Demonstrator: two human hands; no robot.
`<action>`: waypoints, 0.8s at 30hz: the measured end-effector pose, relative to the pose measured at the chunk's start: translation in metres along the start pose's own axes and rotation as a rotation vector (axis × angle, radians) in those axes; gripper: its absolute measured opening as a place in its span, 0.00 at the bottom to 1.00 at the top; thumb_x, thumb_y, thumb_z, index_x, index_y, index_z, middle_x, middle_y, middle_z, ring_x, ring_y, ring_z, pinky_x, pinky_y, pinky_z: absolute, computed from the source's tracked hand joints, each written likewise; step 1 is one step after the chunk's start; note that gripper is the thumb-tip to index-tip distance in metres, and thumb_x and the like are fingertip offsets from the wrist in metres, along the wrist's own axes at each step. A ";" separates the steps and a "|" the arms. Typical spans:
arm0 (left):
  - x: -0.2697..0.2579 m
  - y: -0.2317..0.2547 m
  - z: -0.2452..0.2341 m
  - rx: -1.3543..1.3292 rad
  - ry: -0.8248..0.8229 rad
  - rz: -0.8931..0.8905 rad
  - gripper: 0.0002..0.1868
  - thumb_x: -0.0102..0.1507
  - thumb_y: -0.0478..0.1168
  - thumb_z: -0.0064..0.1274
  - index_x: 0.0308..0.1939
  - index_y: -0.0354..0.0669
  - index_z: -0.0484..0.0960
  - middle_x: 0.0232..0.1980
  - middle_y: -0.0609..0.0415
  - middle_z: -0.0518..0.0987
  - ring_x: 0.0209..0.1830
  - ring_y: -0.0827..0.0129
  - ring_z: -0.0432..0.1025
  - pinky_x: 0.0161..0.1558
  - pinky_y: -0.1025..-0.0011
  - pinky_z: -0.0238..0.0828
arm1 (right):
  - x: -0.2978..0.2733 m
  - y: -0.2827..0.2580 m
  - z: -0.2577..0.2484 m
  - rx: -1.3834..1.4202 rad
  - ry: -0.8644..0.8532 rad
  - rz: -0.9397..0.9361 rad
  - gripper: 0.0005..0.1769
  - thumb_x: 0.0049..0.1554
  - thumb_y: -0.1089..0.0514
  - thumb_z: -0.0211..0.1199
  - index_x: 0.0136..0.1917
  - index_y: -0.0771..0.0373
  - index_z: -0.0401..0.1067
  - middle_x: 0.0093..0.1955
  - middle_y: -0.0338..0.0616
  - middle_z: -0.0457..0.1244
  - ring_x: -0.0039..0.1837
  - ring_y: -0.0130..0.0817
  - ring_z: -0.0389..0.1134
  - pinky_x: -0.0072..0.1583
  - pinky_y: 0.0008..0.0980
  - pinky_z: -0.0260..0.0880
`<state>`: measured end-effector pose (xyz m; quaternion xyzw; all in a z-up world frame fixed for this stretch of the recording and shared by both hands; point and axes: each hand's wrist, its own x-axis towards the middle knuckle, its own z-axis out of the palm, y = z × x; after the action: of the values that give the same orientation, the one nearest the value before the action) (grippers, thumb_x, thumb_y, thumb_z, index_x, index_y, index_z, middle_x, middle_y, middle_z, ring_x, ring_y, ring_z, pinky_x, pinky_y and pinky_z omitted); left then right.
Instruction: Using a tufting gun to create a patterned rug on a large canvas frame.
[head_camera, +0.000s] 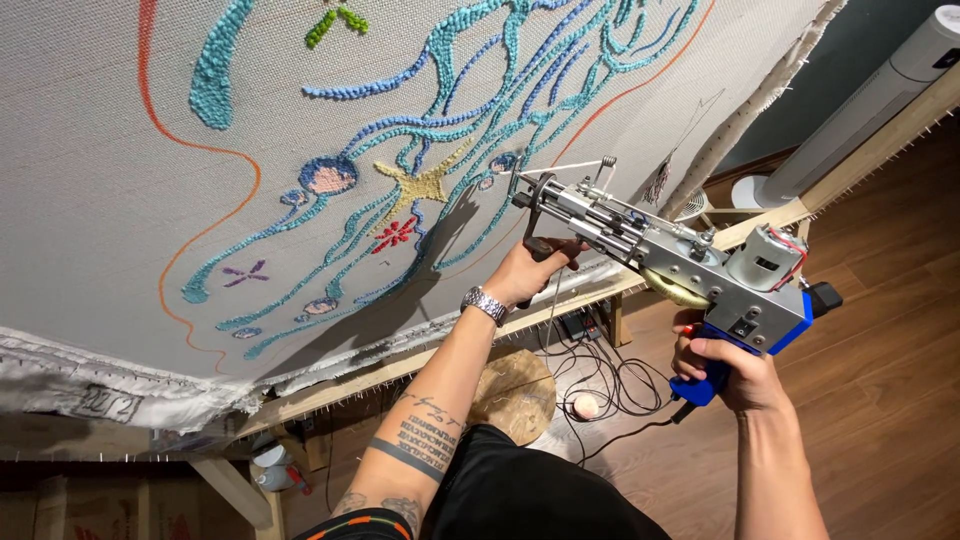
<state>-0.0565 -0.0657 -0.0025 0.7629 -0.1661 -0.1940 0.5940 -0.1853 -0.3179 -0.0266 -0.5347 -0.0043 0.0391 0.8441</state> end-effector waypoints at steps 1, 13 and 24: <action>-0.001 0.003 0.000 0.000 0.001 0.000 0.15 0.62 0.44 0.39 0.47 0.54 0.80 0.36 0.60 0.80 0.14 0.80 0.45 0.19 0.81 0.44 | 0.000 0.002 -0.002 0.000 -0.001 0.000 0.18 0.41 0.62 0.58 0.44 0.77 0.65 0.30 0.49 0.54 0.24 0.33 0.49 0.29 0.31 0.47; 0.005 -0.006 0.004 0.063 -0.003 0.025 0.11 0.60 0.41 0.43 0.35 0.52 0.83 0.16 0.66 0.66 0.14 0.80 0.50 0.19 0.78 0.44 | -0.005 -0.009 0.013 -0.034 -0.015 -0.014 0.27 0.41 0.60 0.56 0.53 0.78 0.62 0.22 0.44 0.47 0.21 0.29 0.46 0.28 0.29 0.49; 0.012 -0.023 0.008 -0.133 0.077 -0.040 0.15 0.52 0.45 0.56 0.39 0.41 0.81 0.23 0.54 0.77 0.11 0.78 0.66 0.20 0.83 0.62 | -0.002 -0.007 0.041 -0.059 -0.061 -0.224 0.08 0.41 0.70 0.52 0.37 0.75 0.65 0.19 0.46 0.49 0.19 0.28 0.51 0.26 0.36 0.60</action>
<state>-0.0493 -0.0727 -0.0280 0.7319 -0.1147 -0.1869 0.6451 -0.1888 -0.2845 -0.0025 -0.5542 -0.0907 -0.0392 0.8265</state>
